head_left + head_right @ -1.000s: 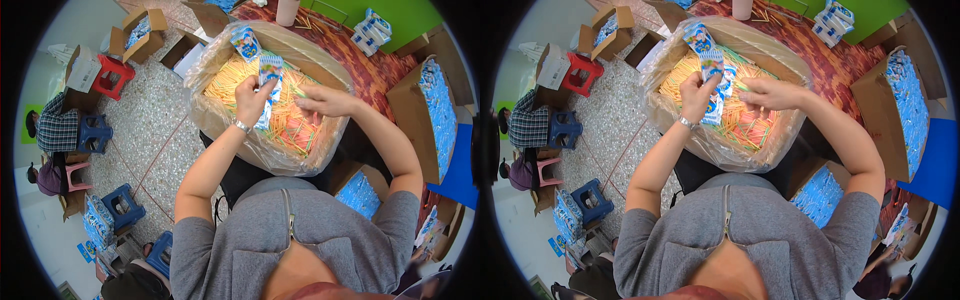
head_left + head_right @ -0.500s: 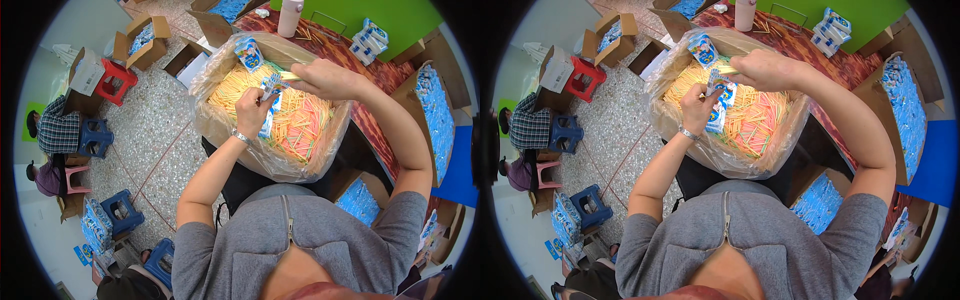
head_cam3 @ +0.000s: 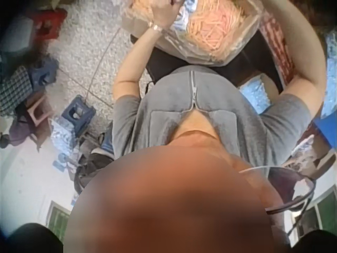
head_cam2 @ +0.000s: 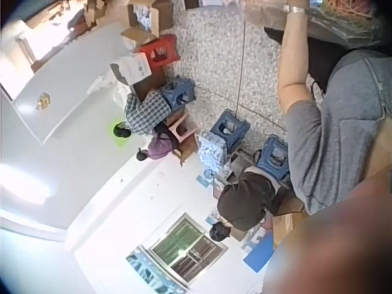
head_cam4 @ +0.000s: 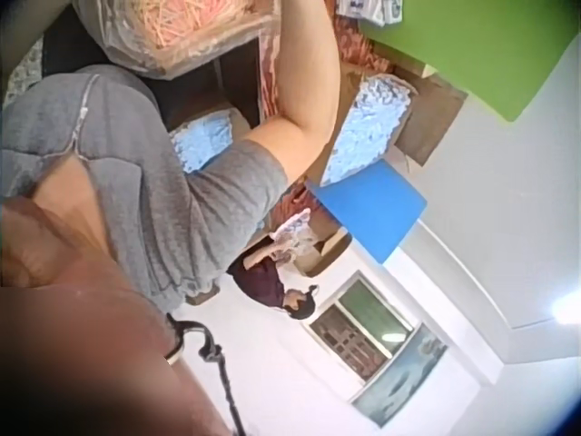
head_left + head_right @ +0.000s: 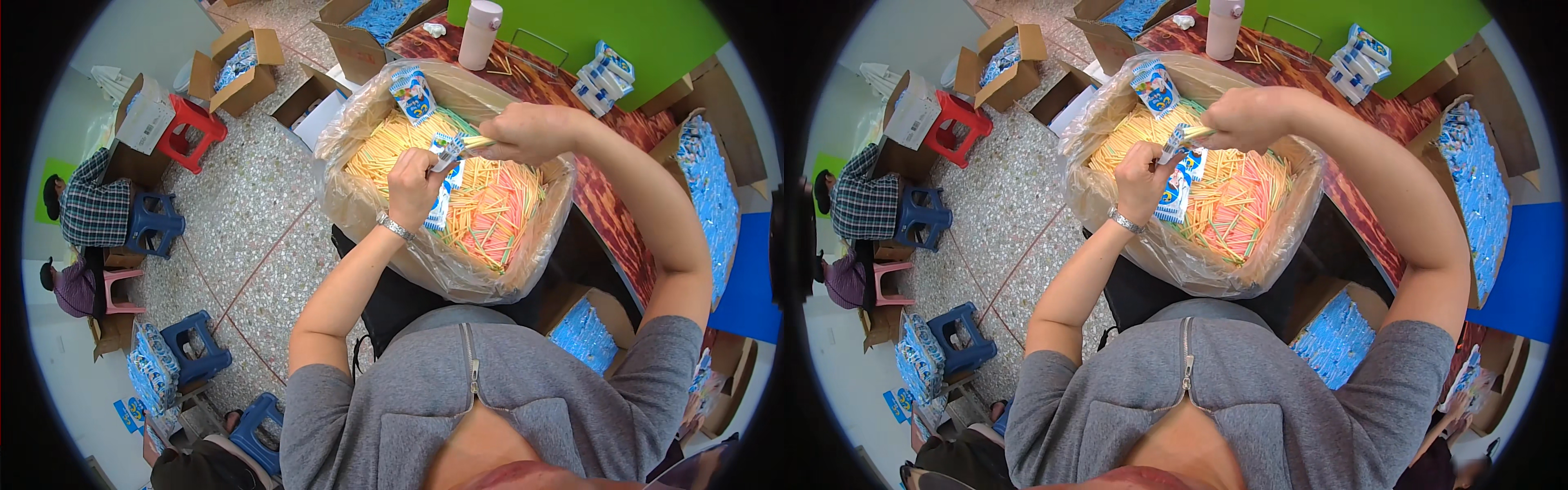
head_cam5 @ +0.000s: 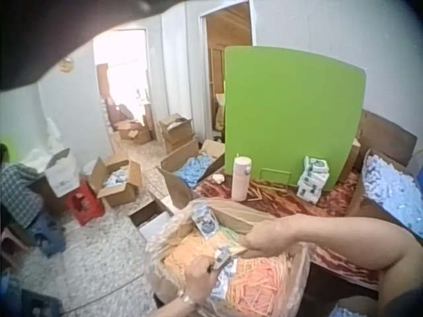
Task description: The recorder is counting, stacking, and organizing small blue sachets from a large box into specific groups.
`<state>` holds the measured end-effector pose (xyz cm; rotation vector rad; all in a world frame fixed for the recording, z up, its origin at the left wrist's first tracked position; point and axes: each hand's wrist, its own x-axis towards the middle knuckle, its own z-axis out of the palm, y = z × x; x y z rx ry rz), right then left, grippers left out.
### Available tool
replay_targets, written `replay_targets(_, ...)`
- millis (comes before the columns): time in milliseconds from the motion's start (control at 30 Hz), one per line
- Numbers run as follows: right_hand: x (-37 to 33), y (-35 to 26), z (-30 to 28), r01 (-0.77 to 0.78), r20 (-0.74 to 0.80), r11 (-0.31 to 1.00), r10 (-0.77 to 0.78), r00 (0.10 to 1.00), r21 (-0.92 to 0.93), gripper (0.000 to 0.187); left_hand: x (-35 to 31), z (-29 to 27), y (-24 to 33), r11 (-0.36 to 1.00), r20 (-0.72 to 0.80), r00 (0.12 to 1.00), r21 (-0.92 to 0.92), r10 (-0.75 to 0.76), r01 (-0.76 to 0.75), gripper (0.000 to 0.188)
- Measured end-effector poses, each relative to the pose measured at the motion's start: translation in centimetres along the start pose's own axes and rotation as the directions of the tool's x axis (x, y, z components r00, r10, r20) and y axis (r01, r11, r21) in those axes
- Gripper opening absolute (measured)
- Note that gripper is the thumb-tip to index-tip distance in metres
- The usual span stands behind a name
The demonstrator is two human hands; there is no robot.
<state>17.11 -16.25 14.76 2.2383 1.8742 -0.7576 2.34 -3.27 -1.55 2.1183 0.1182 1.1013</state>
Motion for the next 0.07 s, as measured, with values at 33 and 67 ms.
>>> replay_targets(33, 0.36, 0.13, -0.43, -0.074, 0.127, 0.994, 0.062, 0.99, 0.085, 0.036, 0.03, -0.06, -0.19, 0.998, -0.003, 0.999, 0.021, 0.053, -0.053, 0.028)
replay_targets(67, 0.34, 0.11, -0.4, -0.073, 0.125, 0.994, 0.062, 0.99, 0.086, 0.036, 0.04, -0.15, -0.33, 0.994, -0.006, 0.994, 0.043, 0.106, -0.105, 0.028)
